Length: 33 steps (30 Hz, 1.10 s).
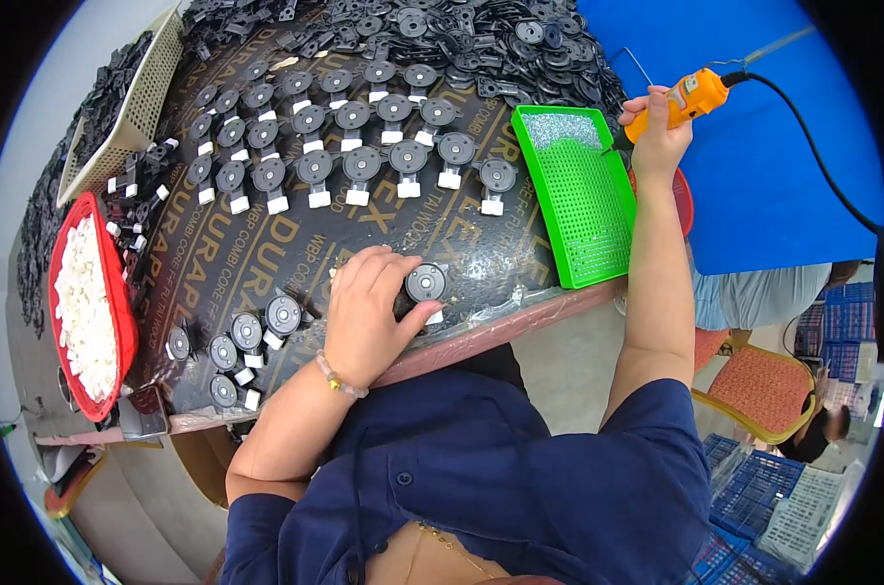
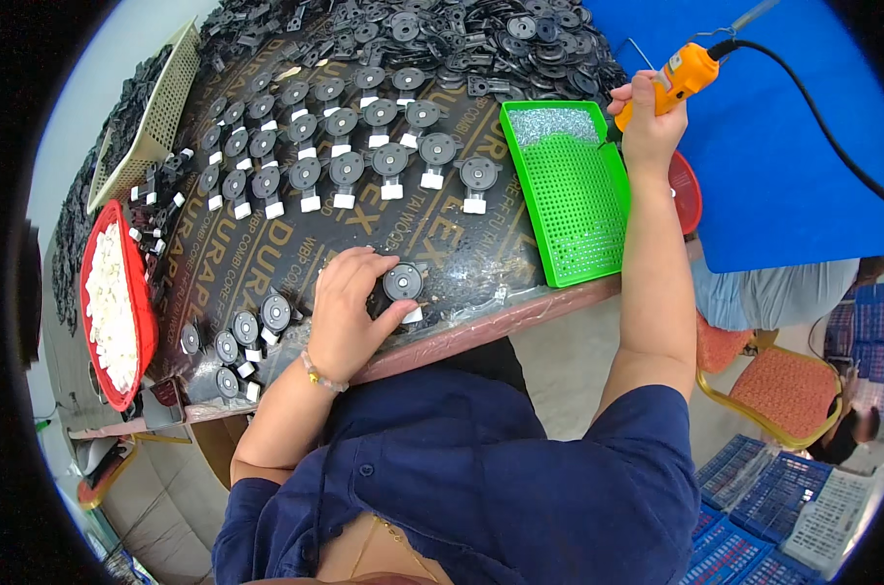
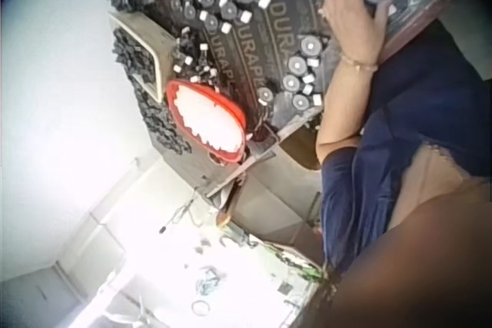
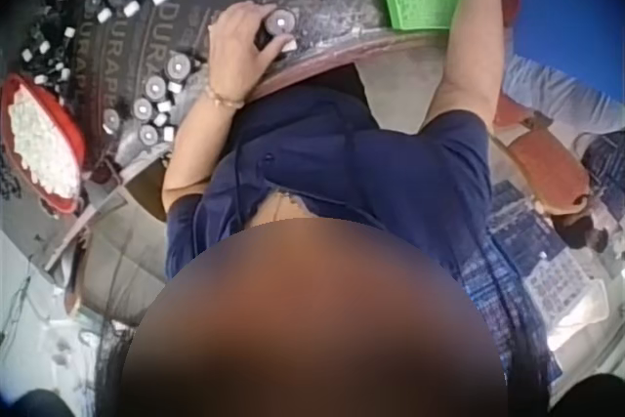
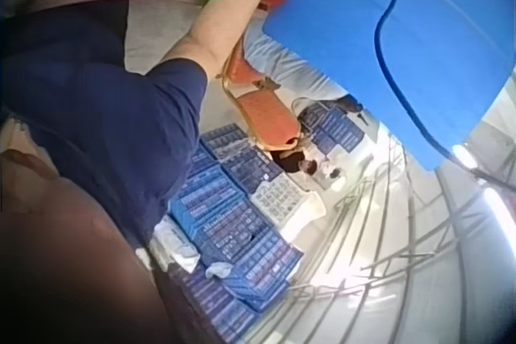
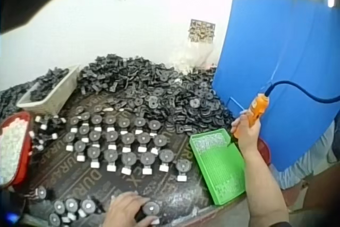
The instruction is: Manually assemble small circular components onto plastic bases and secure them using an electric screwdriver.
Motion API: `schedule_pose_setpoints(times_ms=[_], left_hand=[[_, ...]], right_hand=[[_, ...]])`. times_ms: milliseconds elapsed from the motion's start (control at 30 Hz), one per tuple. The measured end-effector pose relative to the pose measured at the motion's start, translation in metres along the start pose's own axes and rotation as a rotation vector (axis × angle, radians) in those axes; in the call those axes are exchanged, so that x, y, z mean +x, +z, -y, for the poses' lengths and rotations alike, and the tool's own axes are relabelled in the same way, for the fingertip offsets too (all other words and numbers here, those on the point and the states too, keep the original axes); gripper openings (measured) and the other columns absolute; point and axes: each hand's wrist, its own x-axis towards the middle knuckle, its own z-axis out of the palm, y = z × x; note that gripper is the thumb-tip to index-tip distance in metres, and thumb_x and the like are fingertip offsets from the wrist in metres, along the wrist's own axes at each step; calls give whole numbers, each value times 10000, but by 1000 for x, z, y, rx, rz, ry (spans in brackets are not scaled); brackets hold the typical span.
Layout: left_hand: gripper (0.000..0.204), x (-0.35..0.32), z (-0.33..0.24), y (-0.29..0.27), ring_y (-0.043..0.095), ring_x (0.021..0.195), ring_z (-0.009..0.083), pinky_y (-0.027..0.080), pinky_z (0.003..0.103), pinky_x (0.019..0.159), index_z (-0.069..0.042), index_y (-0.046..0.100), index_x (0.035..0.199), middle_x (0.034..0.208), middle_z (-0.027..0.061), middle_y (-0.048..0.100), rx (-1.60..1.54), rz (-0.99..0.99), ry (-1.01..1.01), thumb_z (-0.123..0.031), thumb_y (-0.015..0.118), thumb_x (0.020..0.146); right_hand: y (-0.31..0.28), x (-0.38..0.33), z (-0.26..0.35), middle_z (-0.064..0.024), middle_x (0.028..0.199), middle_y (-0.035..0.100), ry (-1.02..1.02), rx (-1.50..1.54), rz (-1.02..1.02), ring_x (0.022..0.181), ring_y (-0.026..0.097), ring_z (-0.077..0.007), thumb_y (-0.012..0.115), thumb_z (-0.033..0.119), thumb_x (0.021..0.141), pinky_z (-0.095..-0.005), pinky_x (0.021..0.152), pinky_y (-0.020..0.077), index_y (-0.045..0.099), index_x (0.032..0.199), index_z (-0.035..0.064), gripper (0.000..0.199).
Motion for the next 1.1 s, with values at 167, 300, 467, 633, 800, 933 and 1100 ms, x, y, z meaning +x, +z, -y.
schedule_pose_setpoints(times_ms=[167,300,467,633,800,933,1100], left_hand=[[566,-1,0,-1,556,1177,340,437,456,990,-69,652,1187,1166,113,631,30,-11,24,-275,860,702],[579,1,1,-2,549,1178,343,434,461,991,-72,647,1194,1179,113,617,26,-26,25,-293,859,703],[606,-1,3,-3,538,1188,336,427,454,993,-76,645,1204,1190,104,605,16,-28,45,-295,866,683],[634,0,3,-2,538,1192,324,425,445,993,-74,644,1209,1186,94,607,1,-15,43,-269,878,653],[623,-1,3,0,551,1167,310,432,440,974,-63,650,1199,1158,86,610,14,-43,70,-228,874,642],[602,-2,4,0,556,1157,307,433,438,971,-65,654,1192,1146,86,611,19,-40,65,-214,866,649],[579,-2,4,3,560,1153,302,434,434,971,-65,657,1191,1132,88,613,11,-27,67,-199,854,663]], right_hand=[[3,-9,30,-107,801,661,-98,126,11,647,635,-193,650,351,984,-313,620,536,539,1116,6,386],[32,-51,87,-115,823,651,-110,434,247,654,617,-195,611,612,927,-320,606,527,528,1168,42,624],[89,-132,136,-104,793,640,-3,637,508,596,617,-185,584,752,849,-324,553,526,454,1195,60,785],[110,-158,136,-115,778,639,136,708,671,582,621,-178,638,728,792,-311,558,535,434,1155,48,798],[115,-166,135,-114,779,640,203,687,672,585,622,-177,643,726,794,-312,578,540,430,1139,50,789],[116,-167,135,-113,778,640,226,667,689,585,622,-176,643,728,794,-312,585,543,427,1132,53,785],[116,-169,130,-112,785,644,190,683,694,591,627,-179,667,707,785,-310,593,546,443,1121,53,768]])
